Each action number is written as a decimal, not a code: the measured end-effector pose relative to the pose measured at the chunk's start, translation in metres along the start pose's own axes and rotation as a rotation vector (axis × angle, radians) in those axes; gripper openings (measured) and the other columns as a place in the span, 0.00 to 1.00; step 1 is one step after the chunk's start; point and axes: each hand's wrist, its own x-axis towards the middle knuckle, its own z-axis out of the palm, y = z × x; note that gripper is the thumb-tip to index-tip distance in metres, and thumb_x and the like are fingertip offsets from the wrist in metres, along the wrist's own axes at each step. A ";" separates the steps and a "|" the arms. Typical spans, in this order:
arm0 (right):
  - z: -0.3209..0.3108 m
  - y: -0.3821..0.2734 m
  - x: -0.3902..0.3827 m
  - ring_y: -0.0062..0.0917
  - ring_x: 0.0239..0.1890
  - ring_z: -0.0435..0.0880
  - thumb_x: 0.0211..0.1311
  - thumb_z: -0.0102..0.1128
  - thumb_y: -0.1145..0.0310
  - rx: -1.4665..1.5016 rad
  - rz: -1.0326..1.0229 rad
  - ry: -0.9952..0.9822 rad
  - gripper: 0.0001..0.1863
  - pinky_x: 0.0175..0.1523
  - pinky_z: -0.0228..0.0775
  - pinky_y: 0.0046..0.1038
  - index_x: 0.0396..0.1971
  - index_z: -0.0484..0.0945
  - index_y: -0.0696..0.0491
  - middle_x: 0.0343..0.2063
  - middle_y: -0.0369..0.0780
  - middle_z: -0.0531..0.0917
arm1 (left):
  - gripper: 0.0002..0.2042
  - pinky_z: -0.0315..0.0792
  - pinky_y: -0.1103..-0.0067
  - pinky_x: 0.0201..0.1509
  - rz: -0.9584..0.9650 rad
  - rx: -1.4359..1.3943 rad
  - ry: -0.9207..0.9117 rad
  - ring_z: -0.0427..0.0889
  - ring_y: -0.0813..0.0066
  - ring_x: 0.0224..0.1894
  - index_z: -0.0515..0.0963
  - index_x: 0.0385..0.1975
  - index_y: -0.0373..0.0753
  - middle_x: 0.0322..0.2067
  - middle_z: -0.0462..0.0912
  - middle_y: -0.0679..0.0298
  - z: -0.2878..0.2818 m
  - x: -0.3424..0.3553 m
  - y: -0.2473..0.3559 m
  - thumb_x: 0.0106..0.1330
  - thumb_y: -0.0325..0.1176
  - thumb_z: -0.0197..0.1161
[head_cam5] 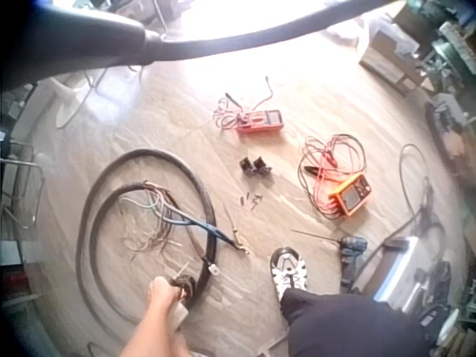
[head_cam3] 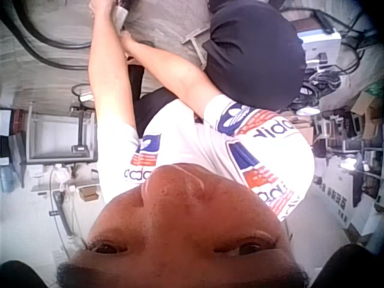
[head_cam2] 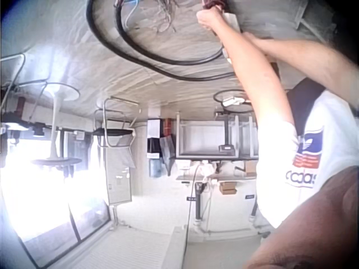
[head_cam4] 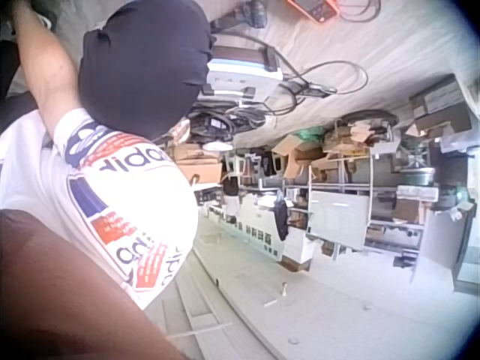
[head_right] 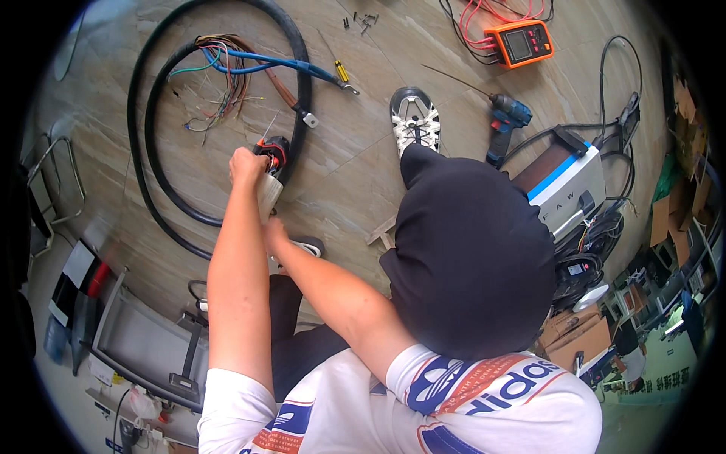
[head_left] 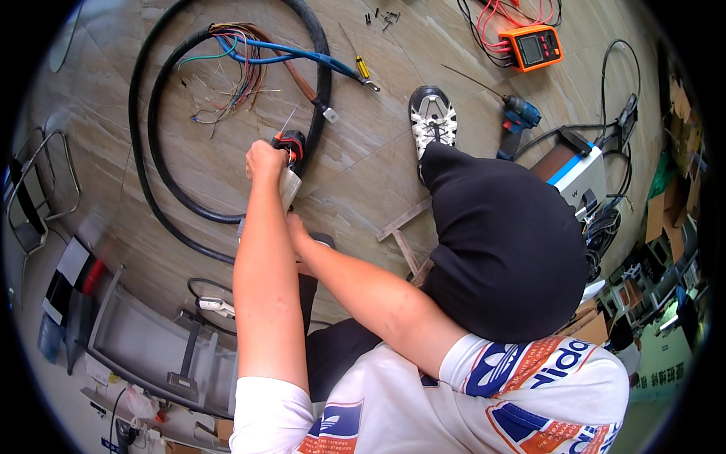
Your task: The person assembles the plastic housing of an electronic device using a screwdriver.
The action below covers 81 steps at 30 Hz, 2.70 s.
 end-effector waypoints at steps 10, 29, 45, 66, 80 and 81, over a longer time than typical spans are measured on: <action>-0.004 -0.016 -0.012 0.42 0.50 0.83 0.58 0.62 0.55 0.116 0.020 -0.037 0.25 0.48 0.73 0.39 0.43 0.80 0.64 0.43 0.55 0.83 | 0.14 0.77 0.65 0.51 0.100 -0.004 0.107 0.83 0.51 0.48 0.83 0.38 0.37 0.43 0.84 0.48 0.001 -0.006 -0.001 0.51 0.33 0.68; 0.001 -0.009 -0.008 0.26 0.29 0.82 0.54 0.65 0.41 0.088 0.023 -0.006 0.33 0.35 0.72 0.32 0.36 0.82 0.63 0.28 0.44 0.85 | 0.14 0.76 0.63 0.52 0.405 0.288 0.039 0.82 0.50 0.47 0.83 0.41 0.38 0.41 0.84 0.49 0.000 0.007 -0.005 0.59 0.37 0.59; 0.004 0.002 0.000 0.30 0.32 0.85 0.54 0.66 0.47 0.055 -0.012 0.017 0.30 0.36 0.74 0.35 0.36 0.81 0.65 0.29 0.49 0.86 | 0.16 0.75 0.63 0.54 0.222 0.141 -0.003 0.82 0.50 0.50 0.82 0.41 0.34 0.45 0.83 0.46 -0.005 0.001 -0.003 0.56 0.37 0.63; -0.010 0.010 0.002 0.28 0.37 0.84 0.56 0.66 0.46 0.076 -0.008 -0.142 0.31 0.41 0.75 0.35 0.39 0.81 0.65 0.32 0.46 0.85 | 0.08 0.56 0.81 0.16 0.549 -0.750 -0.274 0.65 0.84 0.14 0.75 0.27 0.38 0.16 0.69 0.73 0.020 0.039 0.169 0.62 0.35 0.64; -0.012 0.010 0.010 0.27 0.41 0.83 0.56 0.67 0.46 -0.021 -0.067 -0.141 0.32 0.45 0.75 0.34 0.44 0.80 0.63 0.38 0.44 0.85 | 0.08 0.56 0.84 0.17 0.515 -1.073 -0.477 0.64 0.84 0.14 0.78 0.35 0.37 0.16 0.67 0.73 0.014 0.029 0.184 0.64 0.34 0.65; -0.012 0.005 0.009 0.27 0.42 0.83 0.55 0.67 0.46 -0.008 -0.072 -0.149 0.32 0.45 0.75 0.34 0.45 0.79 0.63 0.38 0.44 0.85 | 0.08 0.55 0.84 0.17 0.569 -1.059 -0.453 0.64 0.85 0.15 0.78 0.34 0.37 0.16 0.67 0.74 0.005 0.026 0.165 0.65 0.35 0.65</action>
